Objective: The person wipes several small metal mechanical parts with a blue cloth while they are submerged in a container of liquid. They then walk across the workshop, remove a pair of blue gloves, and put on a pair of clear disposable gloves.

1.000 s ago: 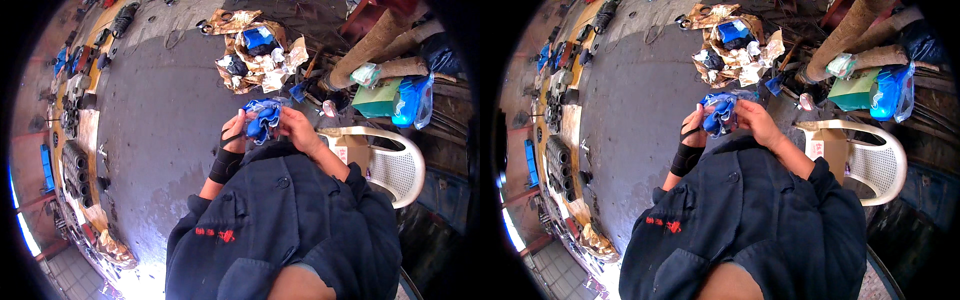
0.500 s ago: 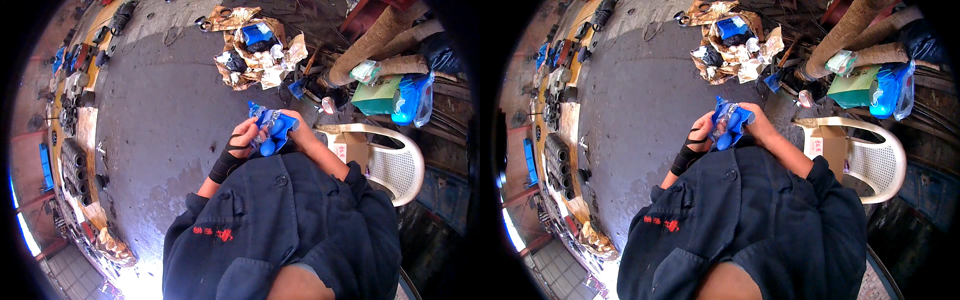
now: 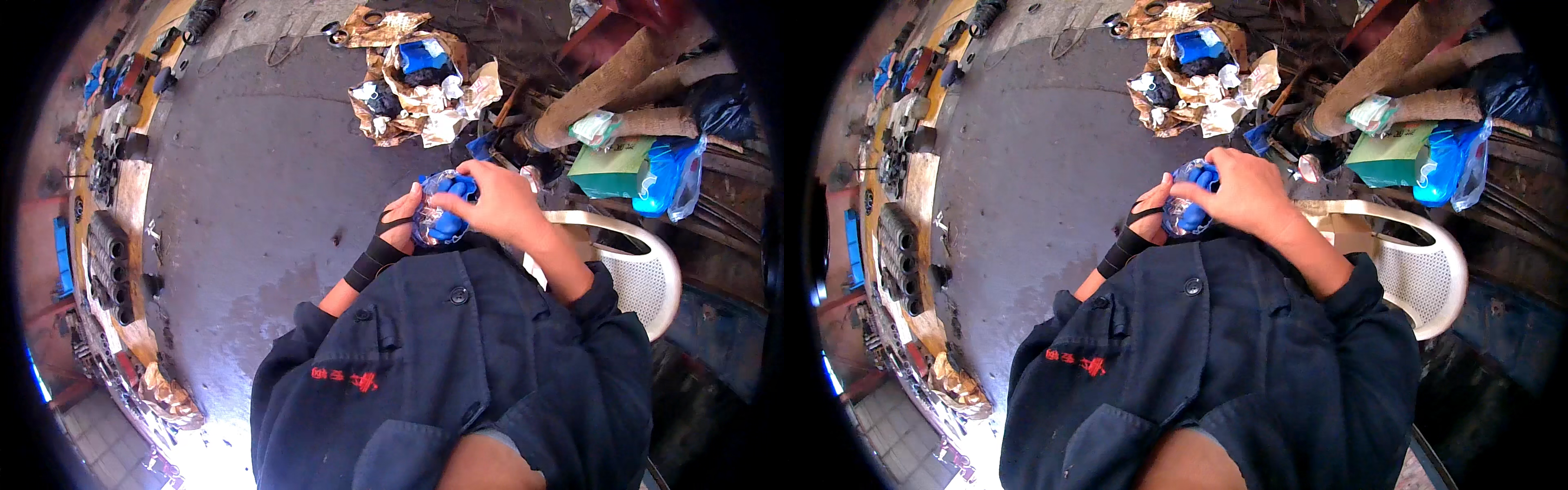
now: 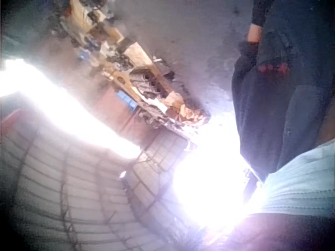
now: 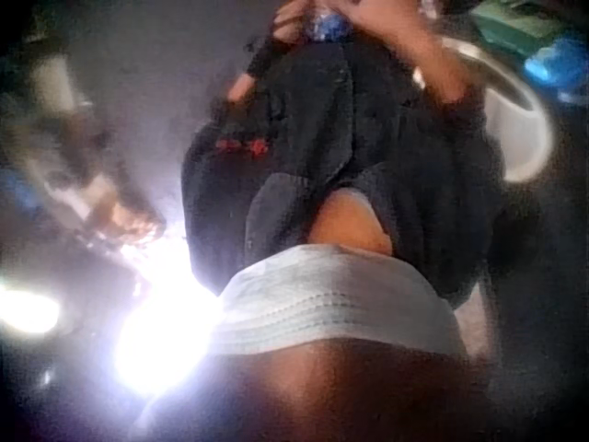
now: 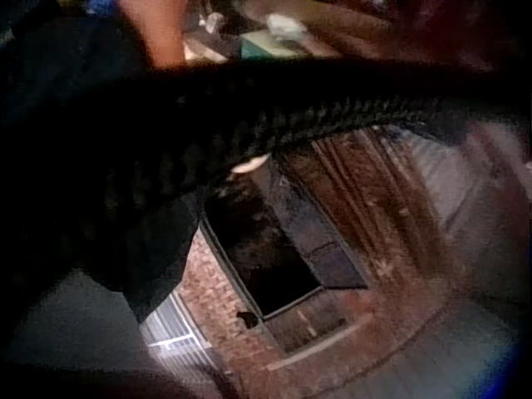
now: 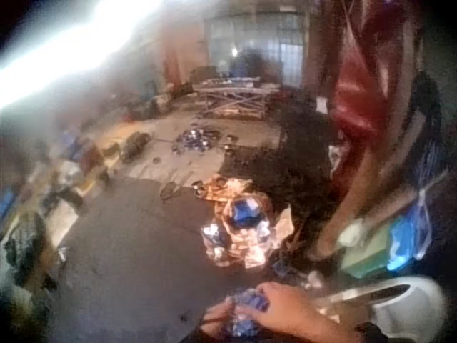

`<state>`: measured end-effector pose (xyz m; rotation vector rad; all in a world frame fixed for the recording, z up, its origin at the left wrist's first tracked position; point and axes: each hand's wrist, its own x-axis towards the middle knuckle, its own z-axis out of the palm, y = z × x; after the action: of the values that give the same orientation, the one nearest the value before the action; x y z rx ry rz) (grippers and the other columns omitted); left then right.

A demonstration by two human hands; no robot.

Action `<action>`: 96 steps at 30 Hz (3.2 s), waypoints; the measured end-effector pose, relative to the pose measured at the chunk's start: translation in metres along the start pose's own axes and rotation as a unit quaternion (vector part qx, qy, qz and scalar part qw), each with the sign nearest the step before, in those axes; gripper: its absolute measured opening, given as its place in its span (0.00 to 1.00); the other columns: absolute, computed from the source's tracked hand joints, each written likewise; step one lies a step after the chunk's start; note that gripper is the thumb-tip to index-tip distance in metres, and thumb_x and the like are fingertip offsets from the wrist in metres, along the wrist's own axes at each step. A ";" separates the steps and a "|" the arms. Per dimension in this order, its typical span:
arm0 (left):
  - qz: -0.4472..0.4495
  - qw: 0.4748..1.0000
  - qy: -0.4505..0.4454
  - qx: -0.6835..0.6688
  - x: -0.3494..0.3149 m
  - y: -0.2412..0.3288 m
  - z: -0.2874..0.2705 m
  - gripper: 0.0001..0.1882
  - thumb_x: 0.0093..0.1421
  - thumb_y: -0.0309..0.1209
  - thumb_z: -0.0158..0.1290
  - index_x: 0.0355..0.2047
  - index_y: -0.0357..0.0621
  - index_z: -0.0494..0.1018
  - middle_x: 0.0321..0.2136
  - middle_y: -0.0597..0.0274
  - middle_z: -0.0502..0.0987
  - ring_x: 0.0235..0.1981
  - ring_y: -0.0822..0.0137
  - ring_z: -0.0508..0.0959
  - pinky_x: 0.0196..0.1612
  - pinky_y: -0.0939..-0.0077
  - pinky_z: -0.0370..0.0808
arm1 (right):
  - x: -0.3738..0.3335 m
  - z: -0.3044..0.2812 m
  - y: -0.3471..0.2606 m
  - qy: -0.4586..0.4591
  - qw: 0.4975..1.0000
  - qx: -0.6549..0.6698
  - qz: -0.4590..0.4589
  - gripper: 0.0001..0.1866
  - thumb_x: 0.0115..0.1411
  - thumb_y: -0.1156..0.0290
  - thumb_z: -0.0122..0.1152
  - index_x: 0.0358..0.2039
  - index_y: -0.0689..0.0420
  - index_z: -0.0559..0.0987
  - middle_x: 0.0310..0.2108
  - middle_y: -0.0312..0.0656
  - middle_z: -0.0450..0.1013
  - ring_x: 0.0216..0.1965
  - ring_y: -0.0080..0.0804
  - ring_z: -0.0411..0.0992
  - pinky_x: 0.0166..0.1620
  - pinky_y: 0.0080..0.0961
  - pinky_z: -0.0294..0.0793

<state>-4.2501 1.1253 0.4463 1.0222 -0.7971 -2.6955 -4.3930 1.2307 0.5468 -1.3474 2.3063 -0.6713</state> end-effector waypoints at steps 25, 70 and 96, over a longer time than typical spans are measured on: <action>0.041 0.995 0.054 -0.066 0.022 0.010 -0.006 0.16 0.58 0.42 0.54 0.31 0.38 0.74 0.25 0.59 0.77 0.20 0.69 0.77 0.15 0.80 0.70 | 0.010 0.020 -0.017 -0.189 0.938 -0.283 -0.071 0.29 0.53 0.45 0.52 0.27 0.64 0.80 0.31 0.55 0.73 0.36 0.46 0.73 0.38 0.37 0.74; 0.405 0.715 0.339 0.458 0.050 0.037 -0.072 0.22 0.61 0.40 0.49 0.15 0.38 0.67 0.10 0.58 0.64 0.13 0.71 0.63 0.20 0.72 0.64 | 0.011 0.093 0.008 -0.038 0.991 0.028 -0.123 0.14 0.59 0.63 0.49 0.27 0.62 0.71 0.26 0.53 0.71 0.28 0.53 0.71 0.33 0.44 0.71; 0.350 0.770 0.010 0.534 0.008 -0.007 -0.076 0.11 0.58 0.36 0.51 0.31 0.41 0.77 0.23 0.61 0.75 0.23 0.68 0.72 0.29 0.77 0.67 | 0.007 0.080 0.005 -0.020 0.856 -0.232 -0.462 0.12 0.45 0.69 0.53 0.29 0.64 0.72 0.22 0.39 0.64 0.21 0.28 0.70 0.17 0.21 0.70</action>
<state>-4.2061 1.0961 0.3905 0.6135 -2.2515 -1.4592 -4.3567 1.2101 0.4784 -2.7084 1.7209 -0.3016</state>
